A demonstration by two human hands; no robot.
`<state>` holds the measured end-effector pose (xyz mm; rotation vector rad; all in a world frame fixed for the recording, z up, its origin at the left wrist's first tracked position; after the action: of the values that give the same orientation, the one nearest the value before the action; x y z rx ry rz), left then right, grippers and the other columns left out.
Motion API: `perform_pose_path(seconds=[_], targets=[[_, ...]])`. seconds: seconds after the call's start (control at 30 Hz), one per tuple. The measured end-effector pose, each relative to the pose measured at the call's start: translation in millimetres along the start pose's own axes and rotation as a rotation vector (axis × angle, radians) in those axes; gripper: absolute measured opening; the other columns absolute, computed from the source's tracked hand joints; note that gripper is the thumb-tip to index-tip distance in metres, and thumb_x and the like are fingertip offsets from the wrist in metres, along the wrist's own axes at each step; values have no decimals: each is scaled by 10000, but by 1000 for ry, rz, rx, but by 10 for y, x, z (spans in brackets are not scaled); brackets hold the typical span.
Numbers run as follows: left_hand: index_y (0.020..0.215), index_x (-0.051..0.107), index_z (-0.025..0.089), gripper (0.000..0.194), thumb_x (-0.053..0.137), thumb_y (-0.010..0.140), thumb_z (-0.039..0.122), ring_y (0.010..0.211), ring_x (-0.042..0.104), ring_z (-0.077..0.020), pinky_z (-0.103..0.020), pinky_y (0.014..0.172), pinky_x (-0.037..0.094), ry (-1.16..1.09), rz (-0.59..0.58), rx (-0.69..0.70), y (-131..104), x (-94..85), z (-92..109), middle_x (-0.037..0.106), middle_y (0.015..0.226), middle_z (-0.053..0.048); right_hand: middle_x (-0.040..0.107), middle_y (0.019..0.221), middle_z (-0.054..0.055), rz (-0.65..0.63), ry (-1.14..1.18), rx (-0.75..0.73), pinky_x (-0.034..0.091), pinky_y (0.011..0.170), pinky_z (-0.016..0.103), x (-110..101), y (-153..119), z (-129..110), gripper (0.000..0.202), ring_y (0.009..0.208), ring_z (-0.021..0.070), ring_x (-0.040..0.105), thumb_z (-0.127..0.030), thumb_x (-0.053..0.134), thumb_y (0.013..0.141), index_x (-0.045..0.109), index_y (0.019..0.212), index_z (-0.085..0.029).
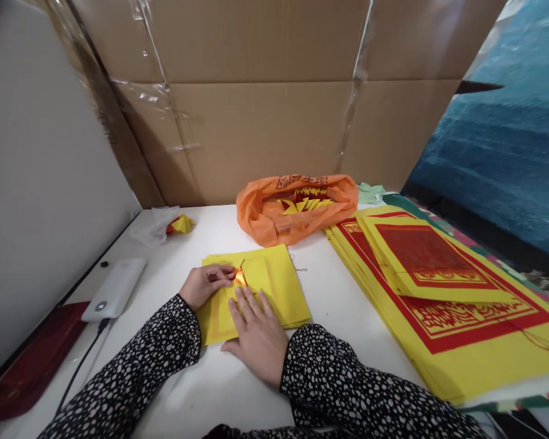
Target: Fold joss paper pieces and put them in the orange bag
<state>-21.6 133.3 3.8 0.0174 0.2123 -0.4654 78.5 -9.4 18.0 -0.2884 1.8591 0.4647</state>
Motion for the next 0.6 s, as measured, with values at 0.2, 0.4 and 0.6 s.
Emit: perform_pose_path(seconds=[0.2,0.4,0.6], targets=[[614,661,141,321,851,585,398,902,716,-261,-437,910,548,-36,10,5,-11,11,-45,710,1084,-139,200,1575,150,-34,-8,34,152,1148,605,-3,5,11,750,1470,288,134,-618,432,922,310,1496,-152],[591,645,166,202,792,669,278,994,678,-261,-440,944,515,188,92,154,-44,-12,105,695,1097,-117,289,1556,102,-55,13,70,189,1115,645,-35,-5,57,701,1442,340,217,-627,491,891,385,1465,-240],[881,690,207,386,854,538,136,964,628,-264,-428,906,482,501,208,203,-31,-105,237,697,1001,-56,341,1535,110,-55,68,63,265,1122,547,-60,-33,77,691,1425,346,265,-547,622,851,432,1443,-248]])
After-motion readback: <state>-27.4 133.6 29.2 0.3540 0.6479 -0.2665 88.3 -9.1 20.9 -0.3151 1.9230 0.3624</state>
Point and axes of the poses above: each hand's wrist, its own y-axis towards the middle knuckle, its own x-axis out of the palm, z = x × y, the point moved 8 cm from there along y, towards the middle knuckle
